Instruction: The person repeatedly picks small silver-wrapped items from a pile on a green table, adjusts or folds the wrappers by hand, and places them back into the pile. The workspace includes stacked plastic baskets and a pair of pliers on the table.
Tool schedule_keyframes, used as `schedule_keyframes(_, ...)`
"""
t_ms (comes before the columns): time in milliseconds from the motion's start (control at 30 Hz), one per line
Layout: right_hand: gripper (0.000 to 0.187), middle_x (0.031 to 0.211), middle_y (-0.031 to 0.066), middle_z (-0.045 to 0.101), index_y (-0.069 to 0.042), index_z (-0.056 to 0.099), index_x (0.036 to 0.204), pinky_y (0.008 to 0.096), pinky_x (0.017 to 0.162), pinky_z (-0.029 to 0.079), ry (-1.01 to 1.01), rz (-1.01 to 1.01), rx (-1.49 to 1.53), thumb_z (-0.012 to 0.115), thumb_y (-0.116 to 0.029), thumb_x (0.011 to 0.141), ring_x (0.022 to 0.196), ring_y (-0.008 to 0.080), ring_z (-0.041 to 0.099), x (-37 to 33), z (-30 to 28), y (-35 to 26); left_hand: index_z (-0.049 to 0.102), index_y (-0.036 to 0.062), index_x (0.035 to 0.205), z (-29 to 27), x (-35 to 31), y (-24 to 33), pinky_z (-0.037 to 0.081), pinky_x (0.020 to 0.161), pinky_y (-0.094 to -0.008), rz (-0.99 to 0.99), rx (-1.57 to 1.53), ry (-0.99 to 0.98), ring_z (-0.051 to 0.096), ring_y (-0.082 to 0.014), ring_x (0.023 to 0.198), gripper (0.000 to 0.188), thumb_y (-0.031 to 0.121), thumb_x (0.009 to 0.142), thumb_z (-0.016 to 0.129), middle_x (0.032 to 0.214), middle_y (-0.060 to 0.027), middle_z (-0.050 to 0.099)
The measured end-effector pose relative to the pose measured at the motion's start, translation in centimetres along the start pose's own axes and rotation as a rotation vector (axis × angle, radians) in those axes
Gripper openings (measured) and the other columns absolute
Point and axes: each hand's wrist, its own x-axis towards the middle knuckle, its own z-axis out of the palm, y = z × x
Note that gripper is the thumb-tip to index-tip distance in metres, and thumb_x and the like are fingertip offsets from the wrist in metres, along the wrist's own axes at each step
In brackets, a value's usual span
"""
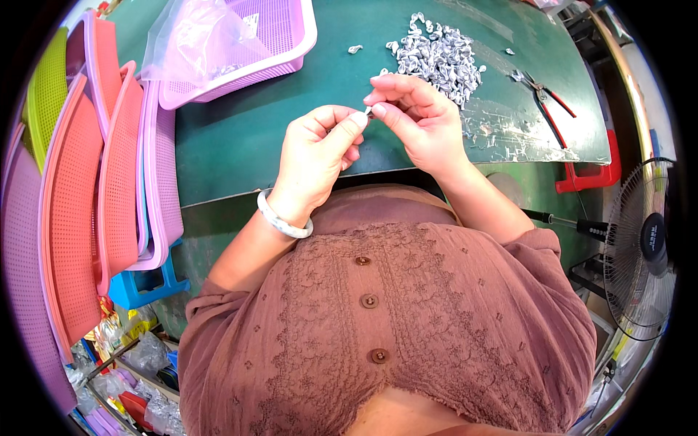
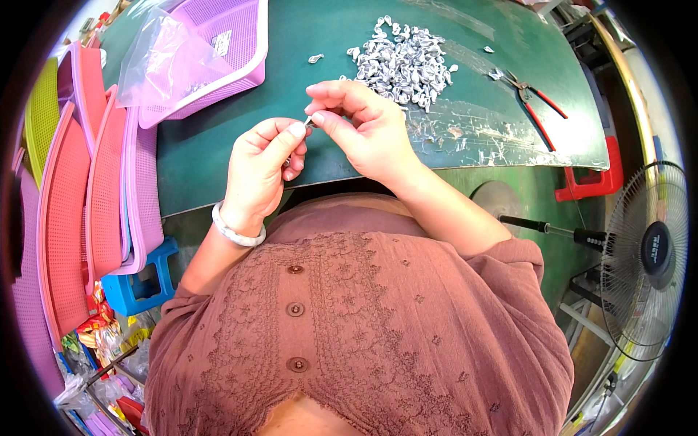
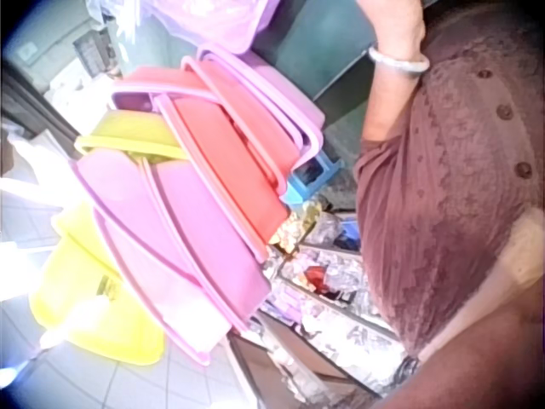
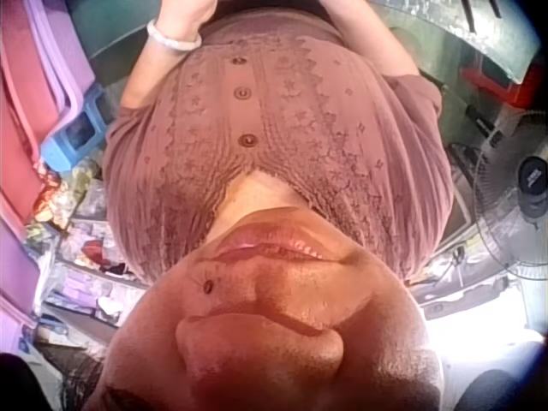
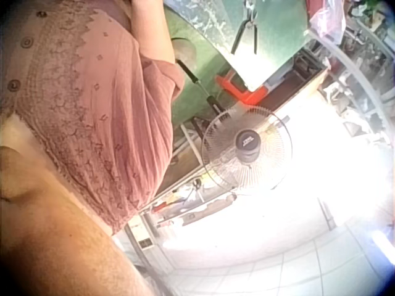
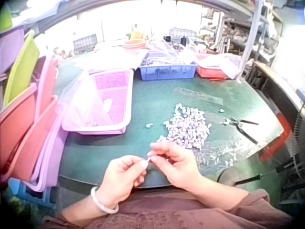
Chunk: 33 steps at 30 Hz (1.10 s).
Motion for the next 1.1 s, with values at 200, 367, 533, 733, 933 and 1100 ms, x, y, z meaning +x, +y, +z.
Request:
schedule_keyframes(200,0.034,0.096,0.0072,0.059,-0.002,0.051,0.112,0.0241,0.078,0.046,-0.021,0.008,0.038,0.054,0.007,0.079,0.088,0.0123,0.056,-0.2,-0.1,-0.1,0.059,0.0023,0.084,-0.7,0.4,-0.3,0.032,0.044,-0.017,-0.063,-0.108,-0.035,0.045,-0.005,0.052,0.009,0.011,0.084,0.056,0.066,0.0005,0.053)
schedule_keyframes(367,0.042,0.099,0.0079,0.056,-0.002,0.046,0.118,0.0249,0.079,0.045,-0.034,-0.006,0.072,0.055,0.008,0.078,0.087,0.0128,0.055,-0.3,0.3,-0.6,0.06,0.0025,0.087,-1.0,0.7,-0.7,0.035,0.046,-0.0168,-0.05,-0.142,-0.054,0.046,-0.0045,0.053,0.01,0.011,0.082,0.06,0.068,0.0006,0.055)
schedule_keyframes(533,0.047,0.095,0.0074,0.056,-0.003,0.045,0.119,0.0256,0.077,0.046,-0.044,-0.145,-0.09,0.058,0.008,0.075,0.083,0.0131,0.056,-0.3,0.6,-0.4,0.059,0.0029,0.088,-1.0,0.9,-1.1,0.035,0.046,-0.0163,-0.036,-0.176,-0.086,0.046,-0.0043,0.054,0.009,0.01,0.083,0.059,0.07,0.0014,0.055)
schedule_keyframes(733,0.05,0.084,0.0061,0.058,-0.003,0.046,0.118,0.0254,0.072,0.047,-0.026,-0.22,-0.255,0.06,0.007,0.072,0.076,0.0139,0.056,-0.3,0.9,-0.6,0.059,0.0037,0.088,-1.1,0.9,-1.2,0.035,0.047,-0.0162,-0.074,-0.237,-0.13,0.045,-0.0043,0.055,0.007,0.009,0.084,0.058,0.071,0.0014,0.055)
schedule_keyframes(933,0.05,0.084,0.0062,0.059,-0.004,0.046,0.118,0.0261,0.073,0.047,-0.036,-0.245,-0.288,0.059,0.007,0.072,0.075,0.0141,0.057,-0.4,0.9,-0.7,0.058,0.005,0.085,-1.1,1.0,-1.2,0.035,0.046,-0.0164,-0.106,-0.303,-0.126,0.045,-0.0044,0.055,0.005,0.01,0.083,0.058,0.07,0.0012,0.055)
schedule_keyframes(1100,0.047,0.088,0.0064,0.061,-0.006,0.051,0.115,0.0287,0.076,0.045,-0.04,-0.243,-0.435,0.06,0.004,0.069,0.082,0.017,0.057,0.2,-0.4,-0.7,0.056,0.0054,0.084,-2.2,1.2,-0.7,0.032,0.044,-0.018,0.0,-0.134,-0.086,0.044,-0.006,0.053,0.003,0.008,0.083,0.057,0.066,0.0008,0.051)
